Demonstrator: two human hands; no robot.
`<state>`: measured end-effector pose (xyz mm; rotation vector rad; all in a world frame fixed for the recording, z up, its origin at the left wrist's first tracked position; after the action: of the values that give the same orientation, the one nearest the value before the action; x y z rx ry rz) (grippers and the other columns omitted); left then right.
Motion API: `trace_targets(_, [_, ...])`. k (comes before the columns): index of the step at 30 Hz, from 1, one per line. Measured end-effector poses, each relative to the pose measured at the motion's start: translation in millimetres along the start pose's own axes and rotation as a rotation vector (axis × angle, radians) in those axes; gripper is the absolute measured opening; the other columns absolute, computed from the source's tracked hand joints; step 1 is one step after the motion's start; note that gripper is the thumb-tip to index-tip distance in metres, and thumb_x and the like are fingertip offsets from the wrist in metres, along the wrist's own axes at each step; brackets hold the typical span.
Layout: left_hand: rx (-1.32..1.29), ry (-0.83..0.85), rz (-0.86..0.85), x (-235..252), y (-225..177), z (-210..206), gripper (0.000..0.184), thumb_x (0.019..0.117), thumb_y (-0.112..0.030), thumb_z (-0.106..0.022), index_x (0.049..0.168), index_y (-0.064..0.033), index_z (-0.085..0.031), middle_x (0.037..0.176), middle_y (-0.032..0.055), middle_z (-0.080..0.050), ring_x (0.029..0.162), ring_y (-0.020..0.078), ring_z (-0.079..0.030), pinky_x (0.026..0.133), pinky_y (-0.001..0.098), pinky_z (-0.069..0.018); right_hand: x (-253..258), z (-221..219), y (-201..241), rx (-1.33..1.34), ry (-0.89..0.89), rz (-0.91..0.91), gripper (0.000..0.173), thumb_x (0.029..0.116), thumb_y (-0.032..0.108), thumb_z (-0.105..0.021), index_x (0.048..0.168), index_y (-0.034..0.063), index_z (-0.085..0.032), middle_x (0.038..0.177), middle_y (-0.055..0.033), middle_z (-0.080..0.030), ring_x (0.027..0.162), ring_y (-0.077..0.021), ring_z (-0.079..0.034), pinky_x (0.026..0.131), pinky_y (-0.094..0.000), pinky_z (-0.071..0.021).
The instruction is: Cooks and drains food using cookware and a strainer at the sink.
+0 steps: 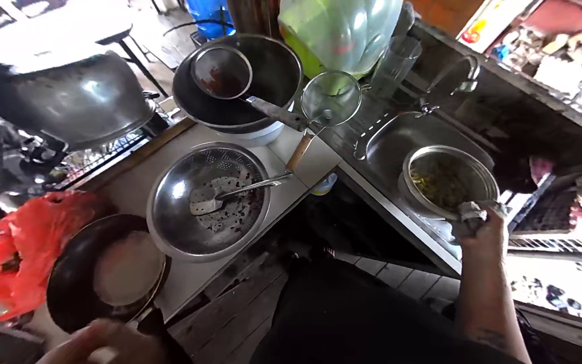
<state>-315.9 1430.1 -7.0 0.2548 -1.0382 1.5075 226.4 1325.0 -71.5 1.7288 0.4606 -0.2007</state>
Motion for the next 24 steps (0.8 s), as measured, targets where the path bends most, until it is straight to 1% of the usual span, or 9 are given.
trace_targets(3, [-0.476, 0.250, -0.447, -16.0, -101.3, -49.8, 0.015, 0.1038, -0.019, -0.055, 0.100, -0.0056, -0.062, 0.098, 0.0057, -0.063, 0.098, 0.0063, -0.061, 0.092, 0.0168, -0.0466, -0.6, 11.4, 6.7, 0.053, 0.004, 0.009, 0.019, 0.1112, 0.024, -0.034, 0.108, 0.0158, -0.050, 0.080, 0.0061, -0.058, 0.067, -0.0024, -0.058, 0.062, -0.0227, -0.0547])
trace_targets(5, [-0.714, 0.623, -0.479, -39.4, -161.6, -98.3, 0.018, 0.0993, -0.014, -0.059, 0.105, -0.0029, -0.072, 0.100, 0.0121, -0.071, 0.096, 0.0155, -0.069, 0.089, 0.0237, -0.0548, 6.0, 20.6, 11.0, 0.062, 0.006, 0.028, 0.020, 0.1111, 0.024, -0.033, 0.104, 0.0168, -0.050, 0.077, 0.0074, -0.058, 0.064, -0.0003, -0.057, 0.060, -0.0202, -0.0534])
trace_targets(8, [-0.643, 1.151, -0.390, -76.2, -200.4, -195.0, 0.041, 0.1017, -0.012, -0.058, 0.139, 0.0038, -0.058, 0.143, 0.0245, -0.056, 0.131, 0.0352, -0.058, 0.110, 0.0463, -0.0480, 17.1, 36.1, 22.5, 0.046, -0.036, 0.062, 0.020, 0.1109, 0.023, -0.035, 0.100, 0.0160, -0.051, 0.072, 0.0072, -0.055, 0.059, -0.0006, -0.054, 0.056, -0.0191, -0.0511])
trace_targets(12, [-0.290, 1.063, -0.268, -90.7, -222.7, -303.9, 0.074, 0.0939, -0.010, -0.065, 0.155, 0.0115, -0.029, 0.165, 0.0356, -0.011, 0.151, 0.0519, -0.022, 0.121, 0.0586, -0.0291, 41.2, 68.5, 39.1, 0.011, -0.120, 0.136, 0.010, 0.1074, 0.018, -0.043, 0.102, 0.0149, -0.052, 0.073, 0.0053, -0.056, 0.058, -0.0026, -0.055, 0.054, -0.0208, -0.0511])
trace_targets(14, [-0.181, 0.930, -0.164, -78.7, -229.4, -334.0, 0.083, 0.0876, -0.008, -0.069, 0.154, 0.0146, -0.026, 0.164, 0.0395, -0.007, 0.152, 0.0553, -0.014, 0.122, 0.0612, -0.0220, 50.7, 79.4, 47.7, -0.033, -0.123, 0.181, 0.006, 0.1049, 0.012, -0.046, 0.103, 0.0145, -0.051, 0.072, 0.0062, -0.057, 0.057, -0.0014, -0.056, 0.053, -0.0198, -0.0513])
trace_targets(16, [-0.060, 0.916, -0.039, -68.2, -232.4, -351.2, 0.092, 0.0875, -0.009, -0.071, 0.157, 0.0127, -0.016, 0.161, 0.0422, -0.013, 0.150, 0.0567, -0.018, 0.123, 0.0609, -0.0207, 56.0, 88.1, 56.5, -0.105, -0.127, 0.172, 0.008, 0.1025, 0.008, -0.050, 0.110, 0.0119, -0.052, 0.078, 0.0046, -0.059, 0.062, -0.0026, -0.059, 0.057, -0.0217, -0.0537])
trace_targets(18, [0.066, 0.955, 0.043, -60.3, -232.3, -364.4, 0.090, 0.0911, -0.014, -0.069, 0.159, 0.0084, -0.015, 0.152, 0.0411, -0.035, 0.143, 0.0551, -0.035, 0.119, 0.0617, -0.0290, 66.6, 93.4, 61.5, -0.101, -0.142, 0.131, 0.013, 0.1007, 0.007, -0.051, 0.113, 0.0116, -0.052, 0.080, 0.0033, -0.059, 0.063, -0.0035, -0.059, 0.057, -0.0225, -0.0540])
trace_targets(21, [0.126, 0.959, 0.035, -56.2, -228.4, -377.2, 0.062, 0.0994, -0.020, -0.060, 0.151, 0.0077, -0.039, 0.143, 0.0397, -0.047, 0.134, 0.0559, -0.045, 0.111, 0.0672, -0.0357, 94.0, 94.8, 58.3, -0.049, -0.157, 0.055, 0.003, 0.1035, 0.014, -0.049, 0.105, 0.0135, -0.051, 0.072, 0.0044, -0.055, 0.056, -0.0021, -0.054, 0.051, -0.0199, -0.0491])
trace_targets(24, [0.095, 0.954, -0.021, -56.7, -230.7, -374.6, 0.051, 0.1032, -0.024, -0.058, 0.140, 0.0093, -0.049, 0.138, 0.0388, -0.051, 0.130, 0.0560, -0.049, 0.106, 0.0688, -0.0388, 115.2, 90.3, 52.3, -0.151, -0.119, 0.092, 0.026, 0.0976, 0.012, -0.058, 0.123, 0.0106, -0.052, 0.080, -0.0005, -0.059, 0.059, -0.0081, -0.057, 0.053, -0.0278, -0.0530])
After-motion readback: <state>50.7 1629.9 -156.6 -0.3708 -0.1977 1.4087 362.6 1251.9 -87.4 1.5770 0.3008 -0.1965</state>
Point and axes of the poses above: each hand's wrist, its own x-axis towards the middle knuckle, its own z-axis out of the back of the hand, y = z × x, the point moved 1 cm from there along x, towards the middle knuckle
